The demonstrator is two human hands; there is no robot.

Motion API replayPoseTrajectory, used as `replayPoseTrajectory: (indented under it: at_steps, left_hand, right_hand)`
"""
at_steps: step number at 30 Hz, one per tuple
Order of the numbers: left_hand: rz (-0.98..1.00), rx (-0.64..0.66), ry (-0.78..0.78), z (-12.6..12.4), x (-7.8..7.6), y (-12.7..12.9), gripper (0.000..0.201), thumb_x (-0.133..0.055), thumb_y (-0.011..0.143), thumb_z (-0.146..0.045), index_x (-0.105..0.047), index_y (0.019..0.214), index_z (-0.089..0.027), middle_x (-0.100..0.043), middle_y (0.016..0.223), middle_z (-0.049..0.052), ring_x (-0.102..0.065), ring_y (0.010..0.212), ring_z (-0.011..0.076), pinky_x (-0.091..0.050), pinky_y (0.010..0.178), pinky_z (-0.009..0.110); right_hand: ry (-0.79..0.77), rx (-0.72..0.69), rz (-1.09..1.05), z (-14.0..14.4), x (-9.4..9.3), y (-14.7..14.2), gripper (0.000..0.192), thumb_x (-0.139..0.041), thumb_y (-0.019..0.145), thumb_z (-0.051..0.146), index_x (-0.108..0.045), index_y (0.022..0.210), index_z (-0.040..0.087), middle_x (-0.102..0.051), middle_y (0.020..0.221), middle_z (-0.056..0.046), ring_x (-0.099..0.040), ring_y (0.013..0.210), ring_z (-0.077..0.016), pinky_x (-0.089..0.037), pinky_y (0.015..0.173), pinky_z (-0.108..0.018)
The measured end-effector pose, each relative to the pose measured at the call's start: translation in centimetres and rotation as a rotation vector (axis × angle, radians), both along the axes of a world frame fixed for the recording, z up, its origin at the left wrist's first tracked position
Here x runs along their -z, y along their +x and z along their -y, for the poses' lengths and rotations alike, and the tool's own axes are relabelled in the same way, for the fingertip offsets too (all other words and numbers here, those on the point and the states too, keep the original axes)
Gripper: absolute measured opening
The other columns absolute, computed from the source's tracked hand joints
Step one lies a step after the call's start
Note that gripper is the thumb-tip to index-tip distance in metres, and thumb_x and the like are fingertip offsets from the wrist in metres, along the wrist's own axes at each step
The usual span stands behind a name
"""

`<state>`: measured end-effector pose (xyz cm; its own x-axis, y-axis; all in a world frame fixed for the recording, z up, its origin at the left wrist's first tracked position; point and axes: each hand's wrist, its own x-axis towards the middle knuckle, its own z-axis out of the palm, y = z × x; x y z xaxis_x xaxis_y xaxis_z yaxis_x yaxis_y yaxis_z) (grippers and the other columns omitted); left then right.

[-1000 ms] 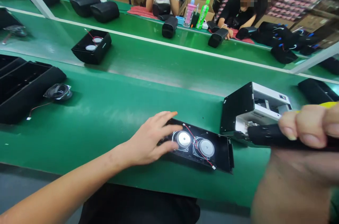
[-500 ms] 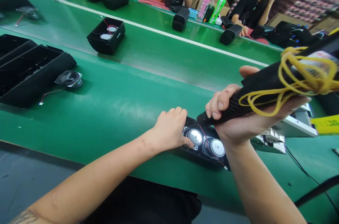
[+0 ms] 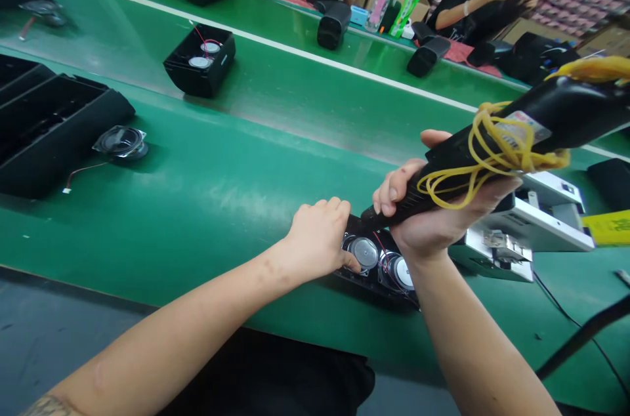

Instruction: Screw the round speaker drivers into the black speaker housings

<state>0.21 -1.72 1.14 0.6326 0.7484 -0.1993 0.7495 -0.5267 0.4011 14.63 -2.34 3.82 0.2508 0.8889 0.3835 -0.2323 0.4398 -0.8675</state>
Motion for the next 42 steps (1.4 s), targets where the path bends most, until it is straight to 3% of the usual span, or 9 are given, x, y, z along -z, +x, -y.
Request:
replayPoseTrajectory:
  at_steps: [11,17,24,42]
  left_hand:
    - [0.032,0.013,0.054,0.1,0.9,0.0,0.081,-0.095,0.068,-0.07,-0.058,0.115,-0.016,-0.069,0.116,0.008,-0.068,0.111,0.0336,-0.052,0.091,0.045]
    - [0.036,0.015,0.062,0.3,0.8,-0.2,0.079,-0.095,0.068,-0.068,-0.058,0.115,-0.017,-0.069,0.117,0.008,-0.068,0.111,0.0339,-0.051,0.091,0.045]
    - [0.029,0.005,0.035,-0.1,1.0,-0.1,0.078,-0.094,0.067,-0.072,-0.058,0.112,-0.019,-0.071,0.116,0.007,-0.069,0.112,0.0334,-0.05,0.096,0.047]
    - [0.011,-0.026,-0.01,-0.1,0.1,0.3,0.082,-0.101,0.061,-0.062,-0.06,0.119,-0.021,-0.071,0.124,0.009,-0.067,0.118,0.0349,-0.046,0.101,0.049]
  right_hand:
    - [0.012,0.026,0.008,-0.3,0.5,-0.2,0.067,-0.064,0.083,0.09,-0.069,0.113,0.03,-0.05,0.063,0.004,-0.043,0.042,-0.0153,-0.038,0.036,-0.03]
    - [0.013,0.015,0.045,-0.3,0.8,-0.2,0.066,-0.055,0.09,0.089,-0.068,0.116,0.029,-0.052,0.063,0.004,-0.044,0.04,-0.0141,-0.039,0.036,-0.028]
    - [0.036,-0.05,-0.018,-0.1,1.4,-0.5,0.069,-0.065,0.083,0.091,-0.071,0.108,0.027,-0.057,0.063,0.004,-0.044,0.037,-0.0125,-0.038,0.035,-0.027]
    - [0.019,-0.104,0.008,0.5,2.8,-0.6,0.072,-0.063,0.082,0.092,-0.065,0.109,0.025,-0.054,0.057,0.005,-0.041,0.037,-0.0133,-0.035,0.033,-0.025]
